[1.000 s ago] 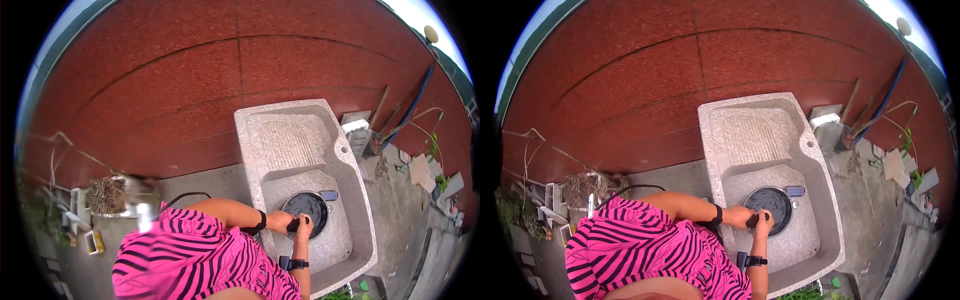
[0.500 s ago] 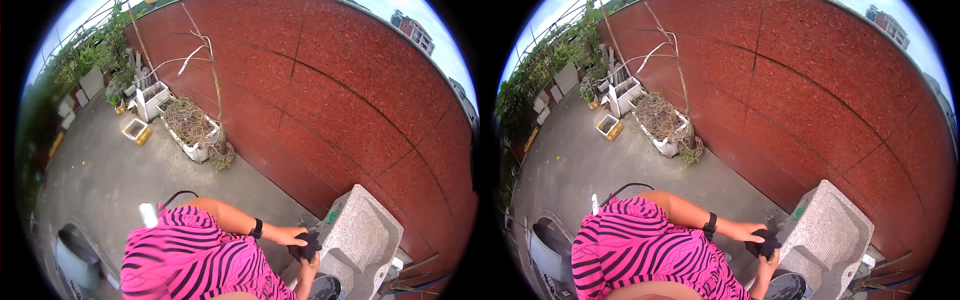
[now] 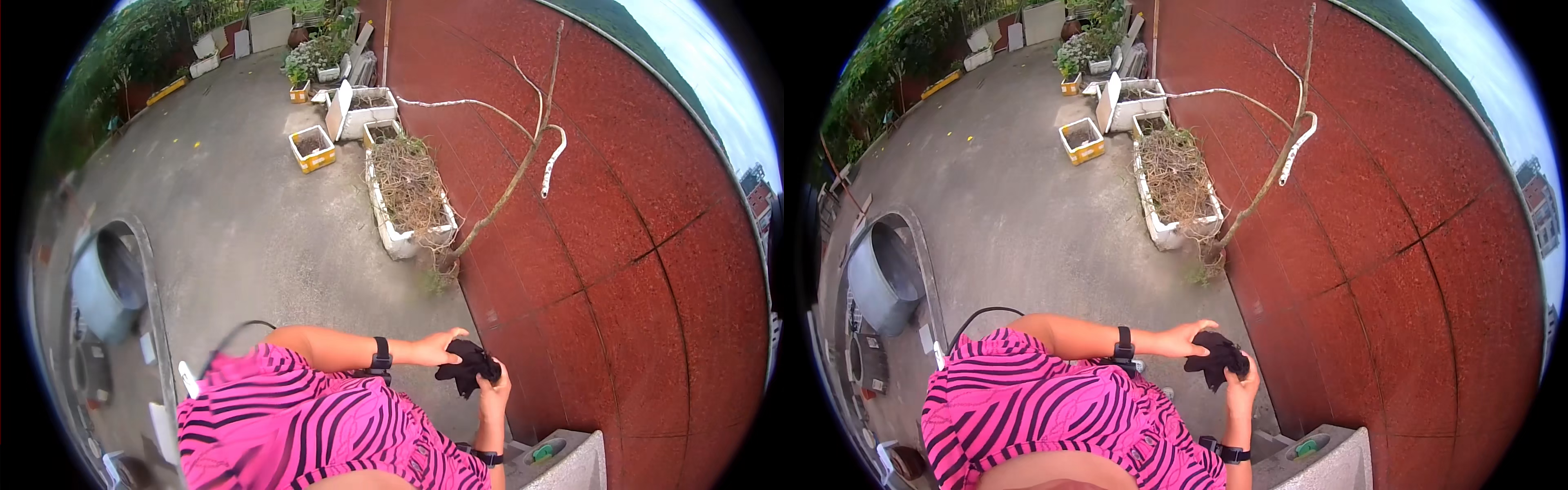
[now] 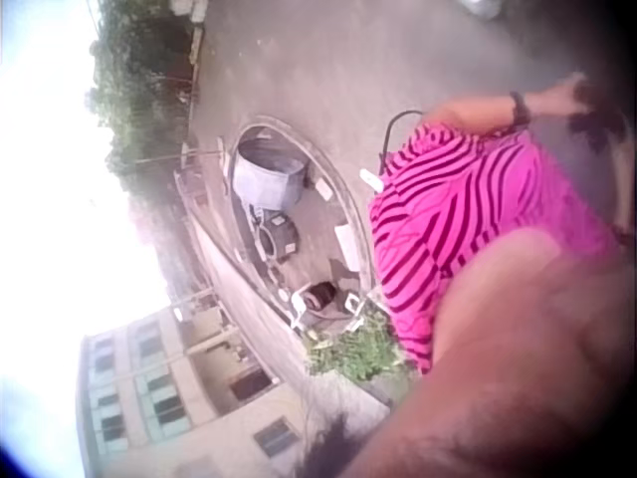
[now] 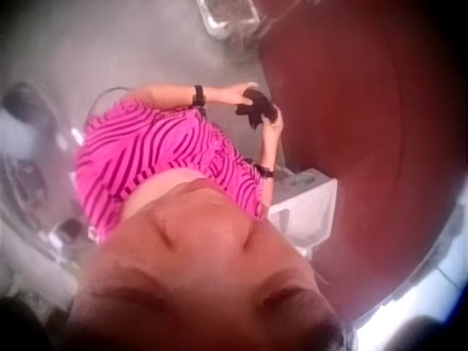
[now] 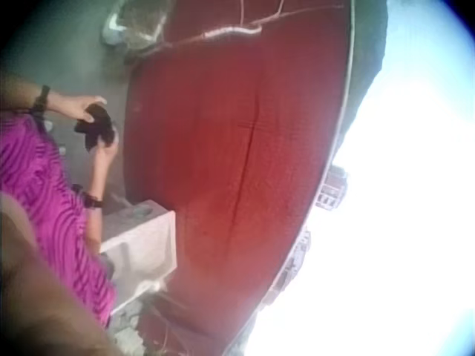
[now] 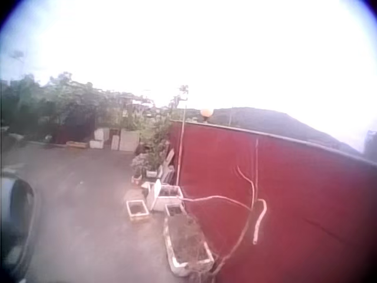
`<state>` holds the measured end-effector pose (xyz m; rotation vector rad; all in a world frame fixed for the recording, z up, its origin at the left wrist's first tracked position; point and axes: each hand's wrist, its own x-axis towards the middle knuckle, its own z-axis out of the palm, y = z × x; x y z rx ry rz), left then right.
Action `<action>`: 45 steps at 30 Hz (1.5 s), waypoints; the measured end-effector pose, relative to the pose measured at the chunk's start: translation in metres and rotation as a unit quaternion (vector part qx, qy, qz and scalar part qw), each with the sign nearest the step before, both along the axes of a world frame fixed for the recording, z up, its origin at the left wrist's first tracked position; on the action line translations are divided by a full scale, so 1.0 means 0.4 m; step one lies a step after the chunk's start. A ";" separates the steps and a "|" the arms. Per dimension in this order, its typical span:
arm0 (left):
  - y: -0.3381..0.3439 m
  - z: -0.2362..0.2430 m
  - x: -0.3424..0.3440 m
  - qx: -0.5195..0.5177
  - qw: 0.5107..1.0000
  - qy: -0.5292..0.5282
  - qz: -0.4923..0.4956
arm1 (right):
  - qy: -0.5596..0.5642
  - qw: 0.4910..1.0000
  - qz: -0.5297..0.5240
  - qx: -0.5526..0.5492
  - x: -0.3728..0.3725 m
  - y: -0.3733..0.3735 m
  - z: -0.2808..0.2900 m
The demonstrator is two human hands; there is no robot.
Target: The person rinses and brushes a black cloth in a stone sink, then uses the cloth to wipe a red tiled wall on a rooftop patio.
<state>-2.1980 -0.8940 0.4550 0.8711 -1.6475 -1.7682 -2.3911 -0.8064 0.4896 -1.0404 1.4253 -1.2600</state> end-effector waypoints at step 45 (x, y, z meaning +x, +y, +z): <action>-0.276 0.193 1.313 -0.178 0.829 -0.163 0.504 | -0.130 0.759 0.612 0.181 1.298 -0.714 0.132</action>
